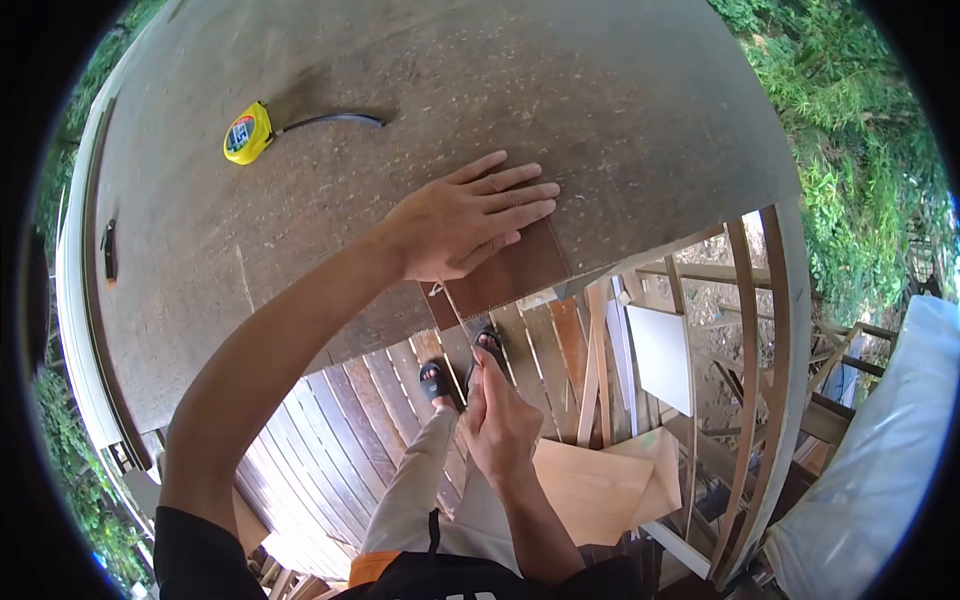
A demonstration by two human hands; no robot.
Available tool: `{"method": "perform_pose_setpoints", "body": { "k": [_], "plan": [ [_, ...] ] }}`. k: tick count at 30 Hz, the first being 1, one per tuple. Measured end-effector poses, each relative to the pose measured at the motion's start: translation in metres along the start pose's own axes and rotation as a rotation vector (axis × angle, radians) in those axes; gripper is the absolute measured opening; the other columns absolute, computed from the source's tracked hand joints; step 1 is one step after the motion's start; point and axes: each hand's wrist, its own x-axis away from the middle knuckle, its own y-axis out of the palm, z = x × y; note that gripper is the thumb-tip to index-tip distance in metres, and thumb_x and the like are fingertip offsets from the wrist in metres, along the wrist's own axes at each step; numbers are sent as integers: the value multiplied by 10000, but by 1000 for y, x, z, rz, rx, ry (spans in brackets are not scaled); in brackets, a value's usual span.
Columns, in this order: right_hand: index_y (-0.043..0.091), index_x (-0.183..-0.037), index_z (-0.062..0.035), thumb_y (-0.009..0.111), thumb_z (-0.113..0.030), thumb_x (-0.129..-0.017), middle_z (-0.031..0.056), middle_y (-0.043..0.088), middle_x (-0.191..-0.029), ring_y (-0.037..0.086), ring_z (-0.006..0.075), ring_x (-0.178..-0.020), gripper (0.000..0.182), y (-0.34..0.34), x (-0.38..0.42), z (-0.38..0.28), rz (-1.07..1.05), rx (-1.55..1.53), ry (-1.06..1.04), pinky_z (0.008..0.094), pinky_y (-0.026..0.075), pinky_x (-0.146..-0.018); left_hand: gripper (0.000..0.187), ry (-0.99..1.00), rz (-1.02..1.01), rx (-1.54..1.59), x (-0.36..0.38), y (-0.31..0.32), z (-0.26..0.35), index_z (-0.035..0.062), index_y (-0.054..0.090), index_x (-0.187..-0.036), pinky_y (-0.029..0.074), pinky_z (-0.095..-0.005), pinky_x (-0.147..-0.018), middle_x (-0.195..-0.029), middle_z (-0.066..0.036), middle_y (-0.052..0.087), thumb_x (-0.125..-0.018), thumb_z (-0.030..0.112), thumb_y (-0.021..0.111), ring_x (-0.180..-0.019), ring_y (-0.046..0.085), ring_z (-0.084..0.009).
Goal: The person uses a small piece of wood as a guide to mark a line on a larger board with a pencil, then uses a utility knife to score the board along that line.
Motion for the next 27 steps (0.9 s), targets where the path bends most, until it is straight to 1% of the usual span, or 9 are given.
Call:
{"method": "perform_pose_setpoints", "body": {
  "k": [1, 7, 11, 12, 14, 16, 18, 23, 27],
  "plan": [
    [598, -1226, 13, 564, 23, -963, 204, 719, -1072, 736, 346, -854, 265, 4, -4, 2, 20, -1, -9, 366, 583, -684, 485, -6, 1, 45, 1, -1, -1, 89, 439, -1462, 173, -452, -1259, -1574, -25, 386, -999, 202, 528, -1490, 289, -238],
    [584, -1243, 31, 562, 23, -966, 220, 718, -1046, 734, 351, -877, 278, 22, -7, 8, 60, -34, -39, 361, 586, -708, 498, -20, 125, 272, 2, 5, -12, 93, 490, -1421, 265, -456, -1234, -1489, -52, 501, -935, 39, 582, -1435, 396, -259],
    [570, -1275, 39, 555, -24, -994, 189, 707, -902, 712, 304, -707, 289, 17, -2, 4, 41, -32, 57, 345, 547, -600, 442, -23, 166, 333, 0, 9, -13, 97, 524, -1387, 304, -449, -1219, -1444, -64, 547, -949, 54, 566, -1397, 450, -262],
    [570, -1275, 39, 555, -24, -994, 189, 707, -902, 712, 304, -707, 289, 13, -3, 3, 37, -27, 59, 345, 547, -600, 425, -24, 176, 305, 0, 9, -13, 96, 536, -1369, 312, -443, -1215, -1440, -58, 551, -948, 60, 571, -1393, 455, -256],
    [507, -1404, -3, 562, -9, -979, 174, 731, -1071, 752, 264, -869, 428, 6, -3, 3, 13, -73, 55, 307, 589, -676, 408, -32, 189, 285, 1, 11, -12, 96, 547, -1352, 321, -437, -1212, -1436, -52, 555, -947, 67, 575, -1389, 461, -249],
    [538, -1331, 1, 542, -32, -999, 180, 731, -1042, 750, 263, -818, 333, 8, 7, 14, 8, -152, 90, 325, 580, -647, 380, -3, 175, 157, 0, 9, -13, 95, 561, -1325, 345, -428, -1198, -1426, -47, 563, -946, 80, 580, -1369, 484, -239],
    [544, -1225, 20, 466, -155, -1067, 54, 609, -786, 553, 69, -612, 249, 6, 12, 18, -16, -325, 165, 234, 426, -478, 367, 8, 185, 119, 0, 8, -12, 95, 569, -1312, 352, -423, -1194, -1417, -46, 571, -945, 91, 586, -1360, 494, -237],
    [549, -1180, 3, 455, -155, -1070, 42, 585, -781, 568, 85, -581, 214, 10, 0, 14, 8, -156, 55, 235, 427, -475, 344, 13, 218, 67, 1, 8, -9, 96, 580, -1290, 367, -409, -1185, -1397, -49, 586, -947, 121, 595, -1339, 515, -236],
    [532, -1268, 23, 486, -96, -1047, 64, 583, -757, 613, 131, -558, 255, 17, -9, 13, 2, -76, -2, 286, 472, -495, 332, 13, 243, 90, 1, 8, -9, 99, 583, -1284, 367, -407, -1185, -1388, -49, 592, -954, 132, 588, -1336, 518, -238]
  ]
}}
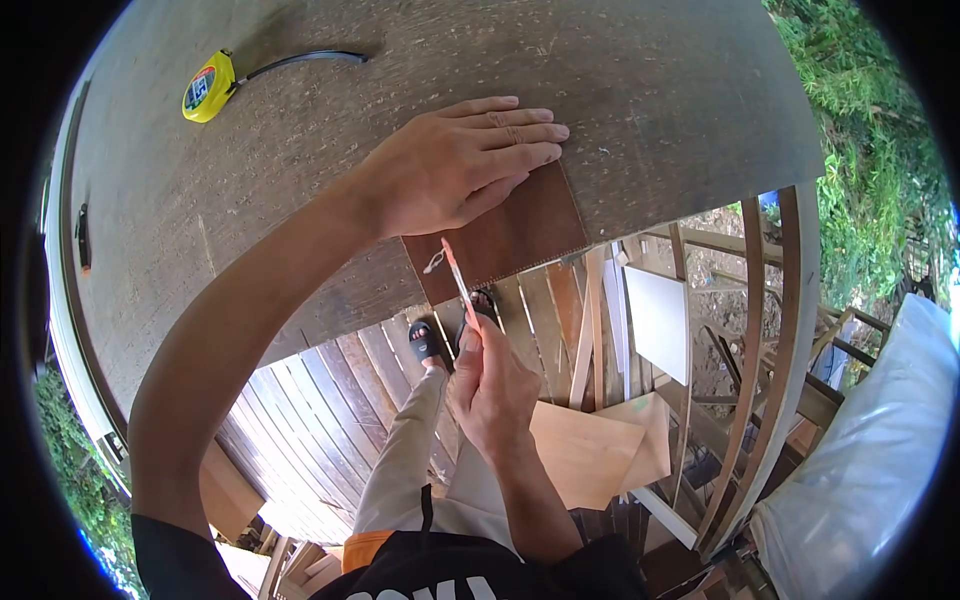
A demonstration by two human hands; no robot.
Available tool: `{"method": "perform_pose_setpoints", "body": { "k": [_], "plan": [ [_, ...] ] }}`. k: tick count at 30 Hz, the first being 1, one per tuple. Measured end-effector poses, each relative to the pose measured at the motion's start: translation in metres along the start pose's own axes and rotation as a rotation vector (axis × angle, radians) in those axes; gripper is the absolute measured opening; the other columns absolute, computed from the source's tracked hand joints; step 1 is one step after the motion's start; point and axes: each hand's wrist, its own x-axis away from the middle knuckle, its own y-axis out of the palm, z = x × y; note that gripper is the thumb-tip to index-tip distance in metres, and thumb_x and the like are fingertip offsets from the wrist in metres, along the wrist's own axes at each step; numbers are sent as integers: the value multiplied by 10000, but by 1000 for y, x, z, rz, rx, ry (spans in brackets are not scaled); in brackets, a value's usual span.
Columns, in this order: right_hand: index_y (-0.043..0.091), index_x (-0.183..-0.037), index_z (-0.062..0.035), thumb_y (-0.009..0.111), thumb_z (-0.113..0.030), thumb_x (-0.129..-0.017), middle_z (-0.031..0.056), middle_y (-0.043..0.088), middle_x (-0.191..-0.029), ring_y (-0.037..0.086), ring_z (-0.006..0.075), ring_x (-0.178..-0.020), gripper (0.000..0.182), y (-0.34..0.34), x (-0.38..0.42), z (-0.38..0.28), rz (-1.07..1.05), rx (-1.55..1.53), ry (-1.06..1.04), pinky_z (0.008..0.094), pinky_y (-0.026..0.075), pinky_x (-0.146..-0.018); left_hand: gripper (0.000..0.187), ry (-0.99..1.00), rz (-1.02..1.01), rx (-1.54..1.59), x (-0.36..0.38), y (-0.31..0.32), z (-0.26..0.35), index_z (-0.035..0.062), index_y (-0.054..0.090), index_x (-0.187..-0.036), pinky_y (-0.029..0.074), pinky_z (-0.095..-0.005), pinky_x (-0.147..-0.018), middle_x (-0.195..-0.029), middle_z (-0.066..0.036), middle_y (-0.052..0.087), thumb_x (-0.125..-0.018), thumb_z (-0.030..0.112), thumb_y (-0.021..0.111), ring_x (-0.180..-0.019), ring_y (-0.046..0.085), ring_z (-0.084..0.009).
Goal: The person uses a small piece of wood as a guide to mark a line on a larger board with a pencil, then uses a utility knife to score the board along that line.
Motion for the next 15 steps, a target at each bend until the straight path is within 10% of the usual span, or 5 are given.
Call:
{"method": "perform_pose_setpoints", "body": {
  "k": [15],
  "plan": [
    [614, -1234, 62, 618, -5, -947, 198, 730, -1046, 732, 259, -704, 294, -4, -15, -2, -15, 196, -156, 308, 578, -635, 305, 13, 46, -4, 0, 1, -1, 82, 621, -1241, 391, -398, -1166, -1349, -49, 624, -952, 172, 588, -1303, 549, -234]
  ]
}}
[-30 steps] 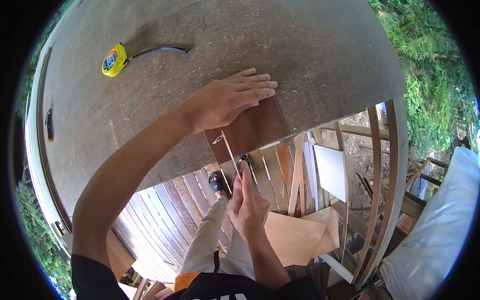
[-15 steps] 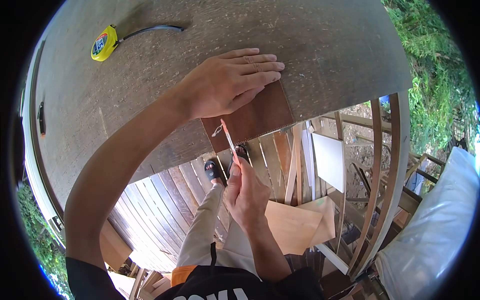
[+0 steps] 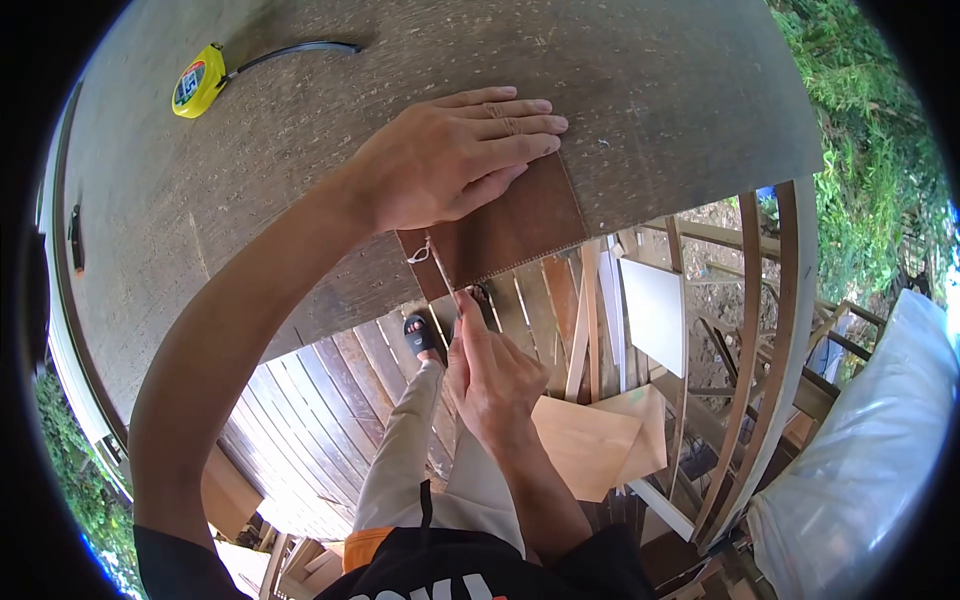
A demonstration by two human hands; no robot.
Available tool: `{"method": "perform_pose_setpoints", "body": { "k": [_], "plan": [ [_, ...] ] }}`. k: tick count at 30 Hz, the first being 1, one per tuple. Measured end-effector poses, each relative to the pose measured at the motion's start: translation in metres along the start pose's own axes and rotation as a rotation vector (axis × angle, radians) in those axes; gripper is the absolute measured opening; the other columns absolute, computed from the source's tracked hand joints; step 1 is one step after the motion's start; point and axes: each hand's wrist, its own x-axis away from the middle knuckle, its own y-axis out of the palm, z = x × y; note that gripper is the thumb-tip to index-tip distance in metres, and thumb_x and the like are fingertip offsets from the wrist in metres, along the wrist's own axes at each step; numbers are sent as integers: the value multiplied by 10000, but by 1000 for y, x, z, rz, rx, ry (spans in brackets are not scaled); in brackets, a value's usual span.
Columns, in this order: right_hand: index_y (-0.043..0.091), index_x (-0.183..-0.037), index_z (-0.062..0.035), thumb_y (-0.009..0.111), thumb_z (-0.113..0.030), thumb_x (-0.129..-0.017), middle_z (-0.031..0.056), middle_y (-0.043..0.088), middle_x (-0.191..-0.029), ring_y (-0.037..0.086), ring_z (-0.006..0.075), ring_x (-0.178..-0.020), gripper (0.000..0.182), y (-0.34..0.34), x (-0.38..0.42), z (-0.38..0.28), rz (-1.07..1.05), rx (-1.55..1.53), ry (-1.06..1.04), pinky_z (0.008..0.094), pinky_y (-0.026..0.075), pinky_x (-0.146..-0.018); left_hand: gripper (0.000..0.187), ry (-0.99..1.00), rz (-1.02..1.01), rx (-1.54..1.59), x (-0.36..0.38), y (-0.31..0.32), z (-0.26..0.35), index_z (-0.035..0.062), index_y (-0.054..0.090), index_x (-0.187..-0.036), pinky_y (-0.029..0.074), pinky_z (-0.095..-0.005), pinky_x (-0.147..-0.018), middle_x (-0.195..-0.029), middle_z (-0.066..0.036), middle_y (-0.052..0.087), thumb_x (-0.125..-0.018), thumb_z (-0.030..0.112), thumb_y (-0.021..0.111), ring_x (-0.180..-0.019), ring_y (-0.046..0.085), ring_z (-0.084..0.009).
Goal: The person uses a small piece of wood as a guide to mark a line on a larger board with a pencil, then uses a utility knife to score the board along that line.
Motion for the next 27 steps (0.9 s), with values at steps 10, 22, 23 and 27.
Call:
{"method": "perform_pose_setpoints", "body": {
  "k": [10, 22, 23, 27],
  "plan": [
    [645, -1241, 17, 681, 1, -883, 109, 717, -826, 678, 194, -612, 360, -4, -3, -1, -2, 23, -14, 316, 508, -541, 315, -25, -43, 15, -2, -5, 1, 86, 618, -1260, 403, -431, -1157, -1381, -55, 605, -948, 119, 585, -1298, 555, -254],
    [652, -1245, -29, 700, -20, -871, 40, 641, -677, 597, 136, -521, 377, -7, -6, -6, -1, 27, 7, 310, 414, -458, 328, -16, -104, 23, -5, -13, 2, 54, 616, -1258, 400, -447, -1157, -1381, -91, 602, -932, 77, 589, -1308, 548, -276],
    [651, -1247, -30, 700, -19, -870, 42, 636, -672, 594, 137, -516, 380, -7, -5, -6, -13, 26, 13, 314, 410, -454, 328, -15, -106, 23, -6, -13, 3, 54, 616, -1258, 400, -447, -1157, -1381, -91, 602, -932, 77, 589, -1308, 548, -276],
    [639, -1311, -80, 752, -80, -811, -19, 512, -611, 538, 101, -488, 513, 0, -1, 0, 42, 42, -14, 292, 411, -433, 338, -18, -110, 25, -6, -12, 2, 52, 614, -1265, 397, -450, -1161, -1376, -94, 606, -928, 77, 592, -1307, 549, -279]
  ]
}}
